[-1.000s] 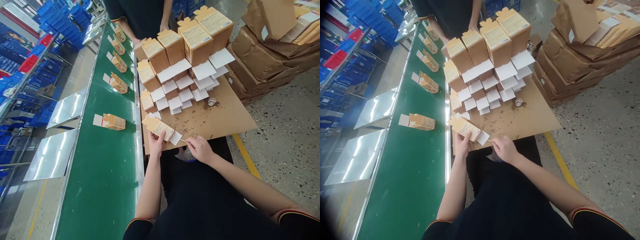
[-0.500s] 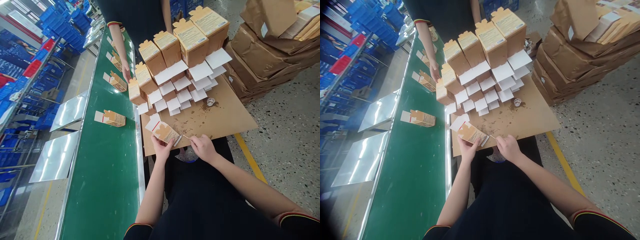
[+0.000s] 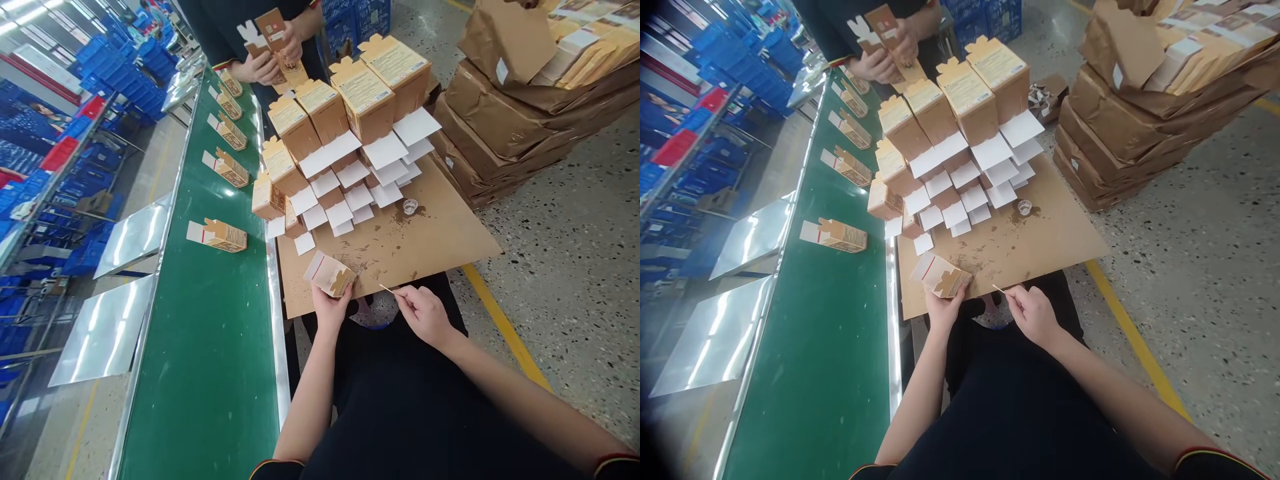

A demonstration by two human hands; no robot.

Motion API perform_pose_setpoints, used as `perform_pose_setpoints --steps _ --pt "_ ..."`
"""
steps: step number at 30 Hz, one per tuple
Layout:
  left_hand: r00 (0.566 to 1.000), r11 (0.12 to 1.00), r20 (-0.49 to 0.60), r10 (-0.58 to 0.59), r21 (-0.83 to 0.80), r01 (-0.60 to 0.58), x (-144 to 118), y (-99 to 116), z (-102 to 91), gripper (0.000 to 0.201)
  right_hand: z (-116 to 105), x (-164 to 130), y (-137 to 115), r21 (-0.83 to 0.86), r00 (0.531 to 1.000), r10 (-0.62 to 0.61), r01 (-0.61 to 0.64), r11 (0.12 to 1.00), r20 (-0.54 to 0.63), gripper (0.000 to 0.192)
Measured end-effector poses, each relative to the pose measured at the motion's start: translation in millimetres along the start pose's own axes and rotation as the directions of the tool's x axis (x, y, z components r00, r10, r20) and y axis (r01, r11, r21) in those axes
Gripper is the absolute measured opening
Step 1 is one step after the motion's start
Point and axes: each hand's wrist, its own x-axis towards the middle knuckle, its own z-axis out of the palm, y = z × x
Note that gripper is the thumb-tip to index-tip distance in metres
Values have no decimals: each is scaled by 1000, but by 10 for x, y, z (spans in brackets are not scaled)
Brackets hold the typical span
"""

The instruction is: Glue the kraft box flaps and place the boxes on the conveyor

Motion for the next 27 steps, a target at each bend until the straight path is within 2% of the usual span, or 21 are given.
perform_pose_setpoints --steps 2,3,5,8,9,11,13,15,16,17,18,20,21,22,23,24,25,27 --pt "999 1000 -35 -7 26 8 22 -10 -127 82 -11 -22 25 22 999 33 -33 999 -16 30" --pt "996 998 -88 -25 49 30 51 -15 -258 82 -26 -30 44 29 998 57 -56 998 -22 31" --pt "966 992 -253 -56 94 82 152 -16 -653 88 -64 -34 87 39 994 107 -105 994 -30 33" --pt "876 990 -483 -3 123 71 377 -14 -1432 106 -103 4 145 61 987 153 -151 987 -42 39" --pt "851 990 -525 27 131 49 451 -25 -1678 110 -104 28 157 73 986 159 -156 985 -43 41" --pt "820 986 -572 11 142 85 567 -78 -2067 111 -88 84 167 97 986 161 -158 983 -32 45" --pt "821 970 -564 -86 142 199 612 -164 -2286 106 -67 140 163 116 989 147 -144 983 -13 47" --pt "828 948 -545 -131 174 265 579 -244 -2371 106 -65 178 158 120 992 123 -122 985 -3 47" --pt "822 941 -561 -94 220 257 540 -264 -2387 108 -79 189 160 114 993 115 -113 987 -6 46" --pt "798 932 -602 -12 283 228 497 -262 -2396 110 -102 194 166 103 994 112 -110 989 -15 44" --pt "751 915 -652 101 358 188 461 -236 -2402 108 -135 193 178 91 993 114 -110 990 -32 43" --pt "625 863 -700 346 498 80 469 -105 -2395 92 -219 182 213 62 989 130 -125 990 -77 41" --pt "581 840 -685 440 543 5 539 -5 -2368 81 -263 176 234 49 985 141 -136 989 -99 40" --pt "566 824 -655 501 560 -82 665 111 -2315 71 -303 171 254 39 981 152 -149 988 -116 40" --pt "580 824 -621 527 542 -167 848 236 -2232 62 -336 171 272 32 978 164 -161 986 -127 40" --pt "624 839 -584 519 490 -239 1084 360 -2119 55 -360 173 284 29 975 175 -173 985 -135 40" --pt "684 876 -561 466 401 -267 1363 476 -1979 48 -374 179 291 29 973 184 -181 983 -141 41" --pt "835 969 -492 245 164 -187 1975 653 -1650 41 -372 189 285 33 970 189 -186 982 -153 41"
